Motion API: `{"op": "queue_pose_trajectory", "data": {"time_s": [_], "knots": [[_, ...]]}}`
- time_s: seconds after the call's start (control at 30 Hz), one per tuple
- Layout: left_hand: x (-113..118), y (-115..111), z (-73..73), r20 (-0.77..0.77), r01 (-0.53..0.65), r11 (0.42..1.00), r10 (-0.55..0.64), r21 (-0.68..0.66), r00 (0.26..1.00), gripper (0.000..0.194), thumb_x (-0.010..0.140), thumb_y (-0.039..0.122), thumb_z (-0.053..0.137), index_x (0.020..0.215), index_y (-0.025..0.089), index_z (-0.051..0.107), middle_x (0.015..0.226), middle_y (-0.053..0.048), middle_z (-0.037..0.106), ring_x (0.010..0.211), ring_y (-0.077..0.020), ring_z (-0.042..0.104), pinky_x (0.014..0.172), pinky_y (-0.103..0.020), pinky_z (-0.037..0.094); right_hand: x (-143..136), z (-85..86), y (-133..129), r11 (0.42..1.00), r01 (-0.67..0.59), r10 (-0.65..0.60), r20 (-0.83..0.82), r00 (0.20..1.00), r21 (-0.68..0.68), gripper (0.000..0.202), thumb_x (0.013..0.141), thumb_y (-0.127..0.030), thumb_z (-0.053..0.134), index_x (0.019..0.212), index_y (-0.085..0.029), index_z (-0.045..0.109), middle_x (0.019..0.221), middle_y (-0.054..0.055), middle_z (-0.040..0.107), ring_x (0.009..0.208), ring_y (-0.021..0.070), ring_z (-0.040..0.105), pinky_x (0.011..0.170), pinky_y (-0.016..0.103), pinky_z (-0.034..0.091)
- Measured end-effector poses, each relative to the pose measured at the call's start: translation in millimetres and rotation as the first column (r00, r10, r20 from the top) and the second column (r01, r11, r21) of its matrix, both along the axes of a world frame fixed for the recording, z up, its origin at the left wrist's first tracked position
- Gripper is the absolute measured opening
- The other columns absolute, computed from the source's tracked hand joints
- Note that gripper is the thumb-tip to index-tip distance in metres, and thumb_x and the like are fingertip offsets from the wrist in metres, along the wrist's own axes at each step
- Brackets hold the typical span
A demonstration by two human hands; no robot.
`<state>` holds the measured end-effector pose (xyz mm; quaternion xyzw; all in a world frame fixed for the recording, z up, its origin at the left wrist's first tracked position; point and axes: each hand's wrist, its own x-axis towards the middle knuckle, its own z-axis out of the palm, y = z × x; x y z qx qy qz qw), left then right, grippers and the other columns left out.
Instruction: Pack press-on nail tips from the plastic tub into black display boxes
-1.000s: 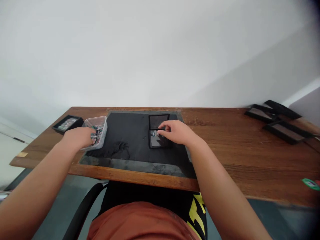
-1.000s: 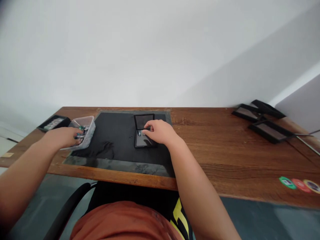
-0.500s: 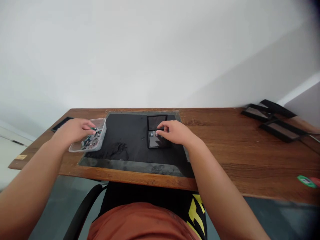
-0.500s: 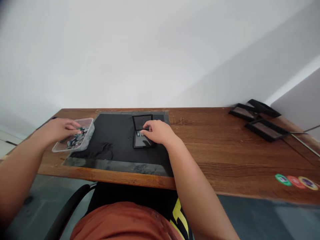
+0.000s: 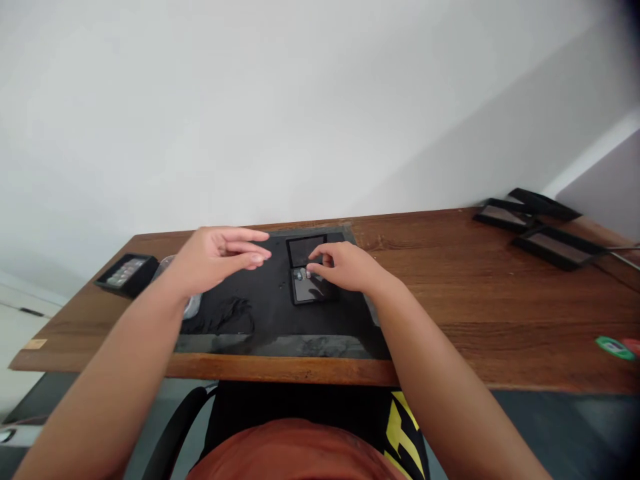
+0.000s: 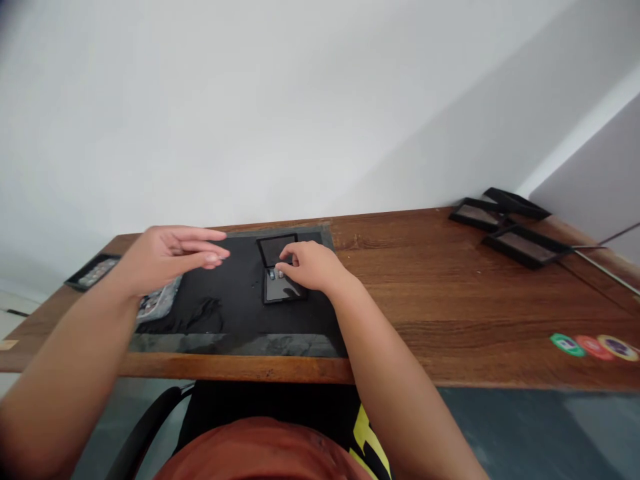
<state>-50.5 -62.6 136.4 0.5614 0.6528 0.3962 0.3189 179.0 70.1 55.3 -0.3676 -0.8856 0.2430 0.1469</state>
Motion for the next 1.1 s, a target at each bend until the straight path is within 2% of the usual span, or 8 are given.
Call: {"op": "queue_pose_trajectory", "data": {"time_s": [0.1,0.2,0.4,0.6,0.7,0.83,1.0,1.1], "knots": [[15.5,28.6,-22.1,0.093,0.089,0.996,-0.089,0.007,0.992,0.05,0.07,0.032,0.086,0.119,0.02,0.077,0.106,-0.01,0.08,0.097,-0.0257,0.077,0.097,-0.041,0.061,2.3,-0.7,3.3,1.0,0.014,-0.014,-0.051,0.999,-0.006,0.026,0.09,-0.038,0.066,0.107,-0.021,0.076,0.081,0.002,0.072,0.07,0.0141,0.059,0.062,0.027,0.035],[24.0,47.4,-47.2,0.185,0.135,0.991,-0.129,-0.019,0.974,0.052,0.071,0.034,0.087,0.119,0.017,0.077,0.106,-0.013,0.08,0.094,-0.0266,0.078,0.094,-0.042,0.063,4.4,-1.7,6.0,1.0,0.021,-0.022,-0.094,0.995,-0.01,0.026,0.09,-0.037,0.067,0.106,-0.019,0.076,0.081,0.002,0.071,0.069,0.0135,0.058,0.063,0.027,0.035],[20.8,56.0,-84.7,0.33,0.109,0.991,-0.077,-0.077,0.941,0.064,0.068,0.041,0.091,0.125,0.017,0.073,0.112,-0.016,0.078,0.089,-0.0268,0.078,0.084,-0.039,0.066,5.6,-3.5,9.2,0.985,-0.125,0.095,-0.227,0.969,-0.119,0.021,0.093,-0.03,0.063,0.103,-0.017,0.076,0.074,-0.001,0.066,0.066,0.0102,0.053,0.064,0.025,0.036],[12.5,53.8,-91.2,0.538,0.091,0.979,0.02,-0.18,0.842,0.066,0.052,0.032,0.099,0.113,0.018,0.078,0.095,-0.014,0.081,0.078,-0.0267,0.079,0.064,-0.029,0.066,3.1,-3.5,1.8,0.946,-0.271,0.187,-0.385,0.904,-0.176,0.024,0.086,-0.035,0.073,0.1,-0.016,0.075,0.064,-0.006,0.052,0.059,0.0078,0.043,0.061,0.023,0.033],[14.1,52.3,-92.2,0.628,0.099,0.988,-0.002,-0.119,0.779,0.058,0.057,0.031,0.098,0.111,0.021,0.079,0.094,-0.01,0.081,0.079,-0.024,0.079,0.071,-0.029,0.067,0.2,-6.1,-0.7,0.926,-0.331,0.199,-0.508,0.838,-0.182,0.027,0.082,-0.038,0.077,0.096,-0.015,0.073,0.06,-0.008,0.047,0.056,0.0067,0.039,0.057,0.023,0.031],[19.9,50.7,-97.7,0.689,0.129,0.991,-0.063,-0.044,0.722,0.051,0.067,0.033,0.093,0.116,0.026,0.078,0.108,-0.008,0.08,0.094,-0.0246,0.078,0.085,-0.034,0.066,-2.4,-9.2,-0.4,0.936,-0.308,0.147,-0.602,0.785,-0.172,0.03,0.081,-0.042,0.079,0.091,-0.015,0.071,0.058,-0.008,0.045,0.055,0.0065,0.037,0.055,0.023,0.031],[25.1,49.7,-102.8,0.693,0.143,0.989,-0.086,-0.025,0.716,0.05,0.073,0.034,0.089,0.121,0.026,0.076,0.114,-0.009,0.079,0.103,-0.026,0.076,0.097,-0.04,0.062,-4.2,-9.7,-0.9,0.944,-0.277,0.098,-0.651,0.752,-0.178,0.036,0.078,-0.049,0.081,0.089,-0.016,0.072,0.057,-0.008,0.043,0.054,0.0065,0.035,0.052,0.023,0.03],[26.8,49.9,-103.8,0.673,0.132,0.991,-0.08,-0.026,0.735,0.05,0.072,0.037,0.089,0.119,0.024,0.077,0.111,-0.009,0.08,0.102,-0.0267,0.076,0.099,-0.042,0.061,-6.2,-11.0,-2.4,0.95,-0.248,0.065,-0.659,0.749,-0.188,0.032,0.082,-0.047,0.077,0.09,-0.017,0.073,0.057,-0.008,0.043,0.053,0.0069,0.034,0.052,0.023,0.03]]}}
